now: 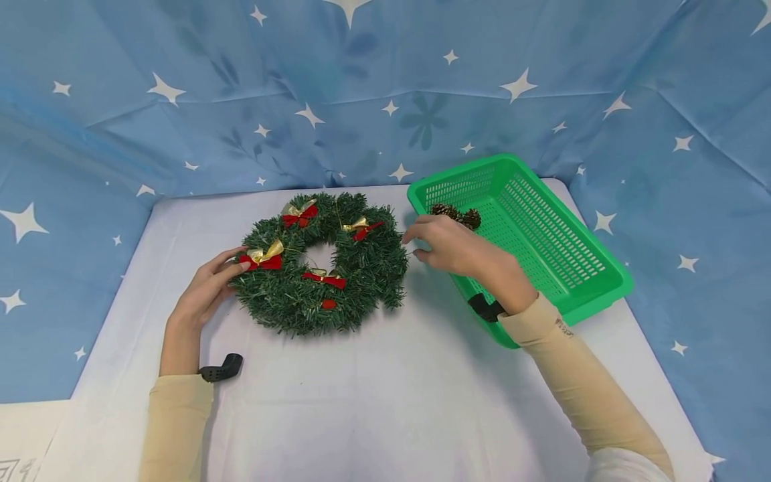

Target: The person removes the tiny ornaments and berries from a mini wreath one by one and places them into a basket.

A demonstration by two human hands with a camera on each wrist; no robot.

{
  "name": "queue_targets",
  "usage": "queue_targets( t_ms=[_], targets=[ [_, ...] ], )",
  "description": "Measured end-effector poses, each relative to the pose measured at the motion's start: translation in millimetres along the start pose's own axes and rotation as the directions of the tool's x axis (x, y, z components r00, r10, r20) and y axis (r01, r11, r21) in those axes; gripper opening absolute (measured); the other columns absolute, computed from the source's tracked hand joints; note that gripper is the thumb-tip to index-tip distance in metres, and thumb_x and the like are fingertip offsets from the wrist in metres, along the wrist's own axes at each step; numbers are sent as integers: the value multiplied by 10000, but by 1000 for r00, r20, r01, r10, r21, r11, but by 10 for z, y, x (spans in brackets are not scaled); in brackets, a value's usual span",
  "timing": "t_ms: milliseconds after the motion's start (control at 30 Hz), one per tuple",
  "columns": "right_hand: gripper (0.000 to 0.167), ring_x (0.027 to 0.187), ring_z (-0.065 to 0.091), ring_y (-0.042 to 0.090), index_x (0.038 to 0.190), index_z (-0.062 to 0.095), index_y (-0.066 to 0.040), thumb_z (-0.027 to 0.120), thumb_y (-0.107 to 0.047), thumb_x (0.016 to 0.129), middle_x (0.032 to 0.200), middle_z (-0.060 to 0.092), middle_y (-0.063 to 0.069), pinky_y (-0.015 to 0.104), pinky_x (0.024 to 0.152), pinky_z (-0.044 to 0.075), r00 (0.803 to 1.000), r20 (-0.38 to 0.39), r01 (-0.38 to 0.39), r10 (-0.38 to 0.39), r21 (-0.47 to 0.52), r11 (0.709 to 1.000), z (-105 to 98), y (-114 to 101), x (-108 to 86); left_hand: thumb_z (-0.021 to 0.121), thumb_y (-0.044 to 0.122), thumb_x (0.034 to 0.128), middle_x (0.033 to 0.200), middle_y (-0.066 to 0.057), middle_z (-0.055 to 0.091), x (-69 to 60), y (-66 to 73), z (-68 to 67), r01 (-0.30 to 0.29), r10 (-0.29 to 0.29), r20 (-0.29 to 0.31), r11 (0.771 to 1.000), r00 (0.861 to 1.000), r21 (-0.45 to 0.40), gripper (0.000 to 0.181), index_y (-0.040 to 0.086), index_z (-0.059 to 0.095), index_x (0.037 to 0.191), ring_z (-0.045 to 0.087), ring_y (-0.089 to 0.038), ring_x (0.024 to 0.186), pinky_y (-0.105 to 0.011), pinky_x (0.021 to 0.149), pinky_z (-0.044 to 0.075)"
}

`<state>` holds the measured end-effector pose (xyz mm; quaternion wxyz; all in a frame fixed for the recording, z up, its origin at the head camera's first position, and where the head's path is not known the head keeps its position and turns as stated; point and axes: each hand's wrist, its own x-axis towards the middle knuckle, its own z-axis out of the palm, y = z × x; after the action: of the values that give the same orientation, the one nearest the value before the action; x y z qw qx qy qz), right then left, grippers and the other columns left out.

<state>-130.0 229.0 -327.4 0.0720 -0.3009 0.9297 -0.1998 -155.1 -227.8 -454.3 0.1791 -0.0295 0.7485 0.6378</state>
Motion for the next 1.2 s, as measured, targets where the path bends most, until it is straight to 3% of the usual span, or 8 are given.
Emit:
queue_targets(
  t_ms=[333, 767, 967, 1200],
  targets=[
    [239, 787, 625, 232, 1129, 733, 8, 736, 54, 895, 1088, 679, 168, 390, 705, 524, 995, -5, 104, -104, -8, 995, 185, -120, 123, 613, 356, 1048, 1325, 25, 512, -27, -21, -11, 3, -3, 0, 1000, 1000, 4, 643, 168, 365, 1611, 493, -117, 1179, -290, 856, 489],
    [256, 890, 660, 251, 1155, 729, -15, 739, 47, 907, 1147, 682, 132, 352, 725, 531, 985, 0, 172, -172, 16, 985, 346, -342, 237, 589, 357, 1060, 1533, -141, 405, -33, -12, -12, 1, -1, -2, 1000, 1000, 7, 628, 180, 357, 1617, 445, -189, 1294, -290, 892, 492],
    [264, 826, 657, 203, 1168, 724, -19, 746, 32, 911, 1171, 674, 122, 326, 700, 522, 981, -6, 195, -194, 29, 980, 444, -434, 260, 594, 359, 1058, 1488, -101, 446, -26, -5, -12, -1, 1, 4, 1000, 1000, 6, 634, 183, 355, 1617, 456, -179, 1278, -289, 894, 497],
    [247, 886, 681, 217, 1152, 725, -15, 744, 33, 910, 1144, 678, 114, 315, 741, 550, 966, -20, 258, -257, 31, 966, 549, -528, 306, 601, 365, 1053, 1470, -86, 452, -22, 11, -1, 3, -3, -3, 1000, 1000, -1, 635, 181, 363, 1613, 463, -175, 1263, -291, 892, 500]
  ],
)
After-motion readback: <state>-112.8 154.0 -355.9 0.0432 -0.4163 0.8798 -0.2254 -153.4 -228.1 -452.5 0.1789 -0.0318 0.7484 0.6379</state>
